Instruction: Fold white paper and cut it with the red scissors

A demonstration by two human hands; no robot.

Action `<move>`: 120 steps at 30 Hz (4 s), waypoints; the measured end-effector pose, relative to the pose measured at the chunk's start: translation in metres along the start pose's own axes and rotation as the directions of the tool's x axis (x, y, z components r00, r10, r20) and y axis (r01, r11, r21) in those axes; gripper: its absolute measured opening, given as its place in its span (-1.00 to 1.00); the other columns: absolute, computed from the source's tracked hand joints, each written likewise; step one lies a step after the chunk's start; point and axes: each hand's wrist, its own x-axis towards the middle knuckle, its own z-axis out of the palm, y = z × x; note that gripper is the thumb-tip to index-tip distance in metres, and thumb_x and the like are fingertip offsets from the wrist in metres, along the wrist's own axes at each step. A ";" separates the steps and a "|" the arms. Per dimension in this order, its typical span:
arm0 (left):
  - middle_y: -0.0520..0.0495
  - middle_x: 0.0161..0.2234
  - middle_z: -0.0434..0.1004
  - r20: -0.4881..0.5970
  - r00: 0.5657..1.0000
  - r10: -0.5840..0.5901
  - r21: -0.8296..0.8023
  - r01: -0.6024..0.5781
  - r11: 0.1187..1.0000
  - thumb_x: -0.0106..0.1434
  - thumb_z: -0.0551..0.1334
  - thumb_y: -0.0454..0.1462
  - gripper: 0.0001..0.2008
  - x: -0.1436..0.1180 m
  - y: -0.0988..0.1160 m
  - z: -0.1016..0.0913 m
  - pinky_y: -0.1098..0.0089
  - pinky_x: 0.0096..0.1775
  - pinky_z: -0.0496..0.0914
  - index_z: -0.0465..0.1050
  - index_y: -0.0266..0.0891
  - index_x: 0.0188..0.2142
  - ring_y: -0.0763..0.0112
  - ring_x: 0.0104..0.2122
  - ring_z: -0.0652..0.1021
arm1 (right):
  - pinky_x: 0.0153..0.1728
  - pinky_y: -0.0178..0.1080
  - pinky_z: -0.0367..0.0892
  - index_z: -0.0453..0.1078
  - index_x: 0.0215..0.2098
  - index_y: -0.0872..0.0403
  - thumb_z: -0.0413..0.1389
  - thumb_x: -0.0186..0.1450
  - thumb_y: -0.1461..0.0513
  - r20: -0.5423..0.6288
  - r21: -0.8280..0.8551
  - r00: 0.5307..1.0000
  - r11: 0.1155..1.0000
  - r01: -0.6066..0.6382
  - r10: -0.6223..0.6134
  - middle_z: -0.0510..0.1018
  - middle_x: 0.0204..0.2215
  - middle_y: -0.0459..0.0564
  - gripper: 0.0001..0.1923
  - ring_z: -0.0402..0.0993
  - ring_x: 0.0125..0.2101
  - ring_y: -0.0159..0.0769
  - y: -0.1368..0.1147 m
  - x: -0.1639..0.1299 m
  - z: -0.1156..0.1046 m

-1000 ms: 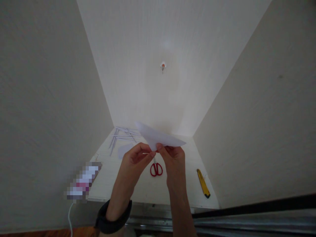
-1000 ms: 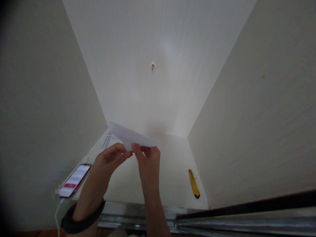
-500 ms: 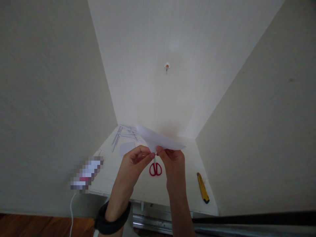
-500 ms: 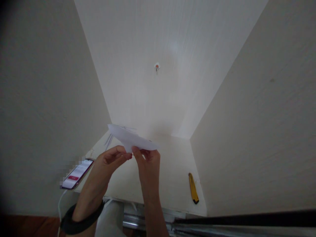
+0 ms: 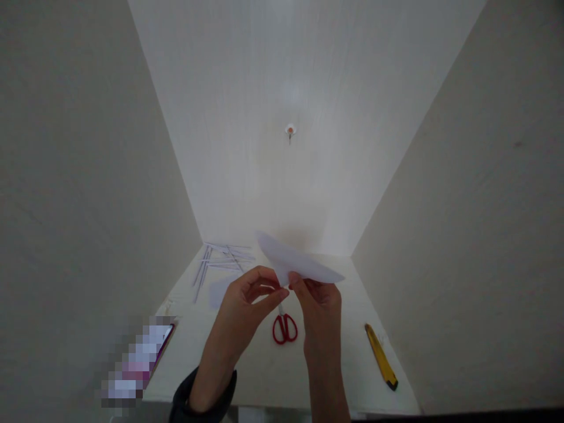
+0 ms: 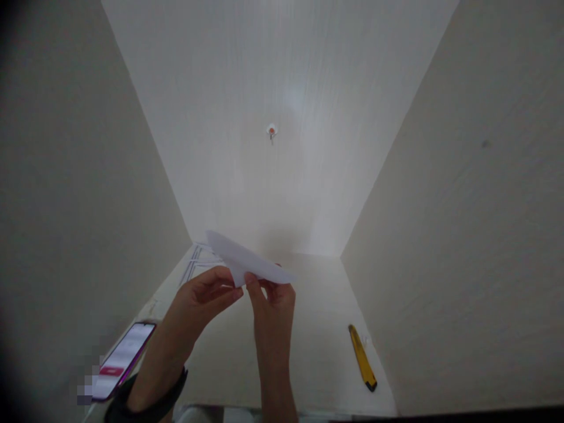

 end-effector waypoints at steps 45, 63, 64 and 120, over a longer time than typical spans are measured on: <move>0.08 -0.58 0.44 -0.110 0.994 0.007 -0.041 -0.012 0.999 0.01 0.34 -0.27 -0.90 0.022 -0.032 -0.044 0.45 -0.34 0.41 0.47 -0.22 -0.56 0.44 -0.49 0.47 | -0.29 -0.21 0.46 0.49 -0.36 0.11 0.28 0.06 0.23 -0.002 -0.011 0.999 0.999 -0.034 0.034 0.64 -0.40 -0.01 -0.83 0.55 -0.37 -0.23 0.046 0.009 0.041; 0.12 -0.61 0.38 -0.207 0.973 -0.105 -0.160 0.072 0.984 -0.02 0.39 -0.28 -0.83 0.028 -0.057 -0.044 0.51 -0.41 0.29 0.42 -0.24 -0.59 0.53 -0.52 0.37 | -0.42 -0.29 0.40 0.48 -0.49 0.11 0.27 0.04 0.21 -0.030 0.107 0.993 0.988 -0.110 0.114 0.58 -0.57 -0.09 -0.88 0.49 -0.51 -0.34 0.055 0.018 0.040; 0.13 -0.62 0.37 -0.207 0.972 -0.111 -0.167 0.076 0.983 -0.03 0.39 -0.28 -0.83 0.027 -0.057 -0.042 0.51 -0.42 0.28 0.42 -0.25 -0.59 0.53 -0.53 0.36 | -0.42 -0.29 0.39 0.47 -0.49 0.11 0.27 0.03 0.21 -0.040 0.111 0.992 0.987 -0.112 0.117 0.57 -0.57 -0.08 -0.87 0.48 -0.51 -0.34 0.055 0.018 0.040; 0.13 -0.65 0.33 -0.259 0.962 -0.091 -0.118 0.062 0.991 -0.08 0.39 -0.28 -0.83 0.025 -0.059 -0.060 0.52 -0.49 0.25 0.42 -0.24 -0.64 0.55 -0.58 0.31 | -0.27 -0.18 0.43 0.57 -0.38 0.07 0.33 -0.03 0.24 0.216 0.198 0.950 0.943 -0.267 0.223 0.65 -0.45 -0.03 -0.79 0.54 -0.41 -0.23 0.070 0.017 0.057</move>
